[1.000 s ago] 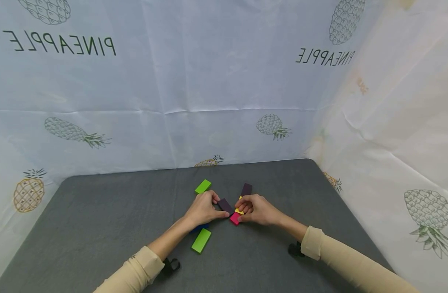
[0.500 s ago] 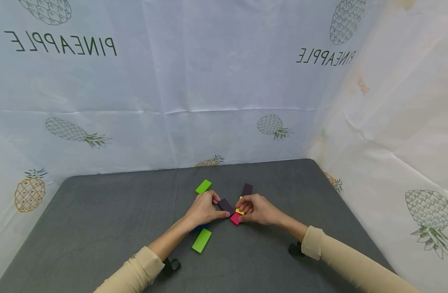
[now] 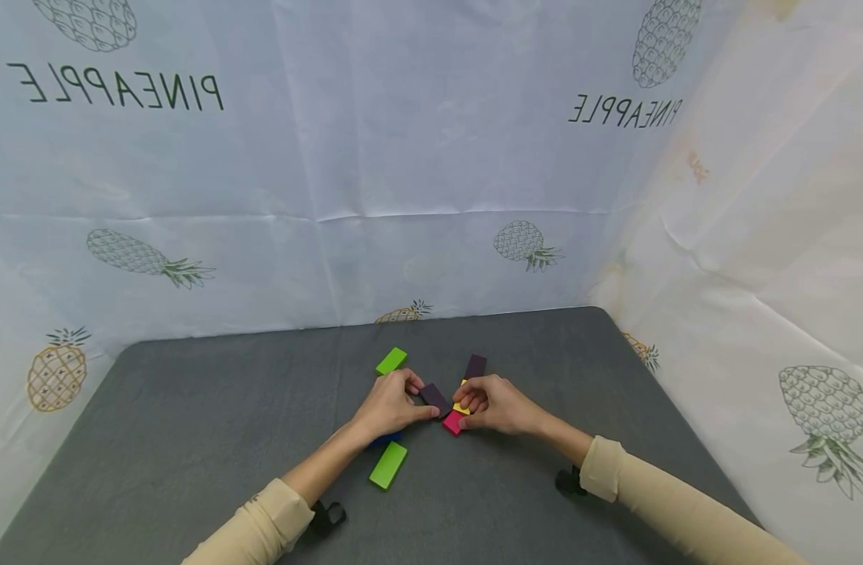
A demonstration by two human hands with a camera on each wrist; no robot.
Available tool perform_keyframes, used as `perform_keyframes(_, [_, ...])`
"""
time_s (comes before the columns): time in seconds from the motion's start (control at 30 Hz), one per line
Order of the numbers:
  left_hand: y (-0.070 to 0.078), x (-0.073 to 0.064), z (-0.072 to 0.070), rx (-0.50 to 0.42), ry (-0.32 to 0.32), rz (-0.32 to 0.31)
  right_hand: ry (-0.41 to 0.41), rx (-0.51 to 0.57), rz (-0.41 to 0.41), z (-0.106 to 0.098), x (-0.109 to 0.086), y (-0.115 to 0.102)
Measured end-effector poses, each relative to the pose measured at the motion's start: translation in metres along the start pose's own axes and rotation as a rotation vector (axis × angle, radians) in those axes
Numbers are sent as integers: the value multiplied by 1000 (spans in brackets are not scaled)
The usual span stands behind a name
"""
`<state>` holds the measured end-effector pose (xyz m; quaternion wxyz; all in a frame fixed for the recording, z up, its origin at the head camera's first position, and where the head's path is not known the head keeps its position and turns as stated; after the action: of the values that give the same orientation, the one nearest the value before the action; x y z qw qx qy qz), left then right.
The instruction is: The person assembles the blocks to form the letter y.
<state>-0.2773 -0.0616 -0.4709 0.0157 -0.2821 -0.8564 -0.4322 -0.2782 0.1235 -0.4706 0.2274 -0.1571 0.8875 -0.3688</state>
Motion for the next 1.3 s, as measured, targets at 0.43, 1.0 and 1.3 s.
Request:
perform_keyframes(0.43, [-5,4,-30,-3,81,-30,-8,16,-1,0,0,0])
perform_keyframes(1.0, [-41,4,-59,180,174,-63,0,6,-6,0,-1,2])
perform_keyframes(1.3, [-52,5,-59,154,173,-87,3,7,7,0,0,3])
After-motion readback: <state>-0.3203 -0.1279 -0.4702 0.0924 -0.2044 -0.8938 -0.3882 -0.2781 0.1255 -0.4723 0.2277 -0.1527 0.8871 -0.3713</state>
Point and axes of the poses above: each hand's wrist, its own x-axis towards the middle knuckle, its own z-axis out of the palm, y = z × x, the point moved 8 cm from there along x, towards the middle knuckle, and after that the axes turned 15 degrees about z, right-handed, at the moved point
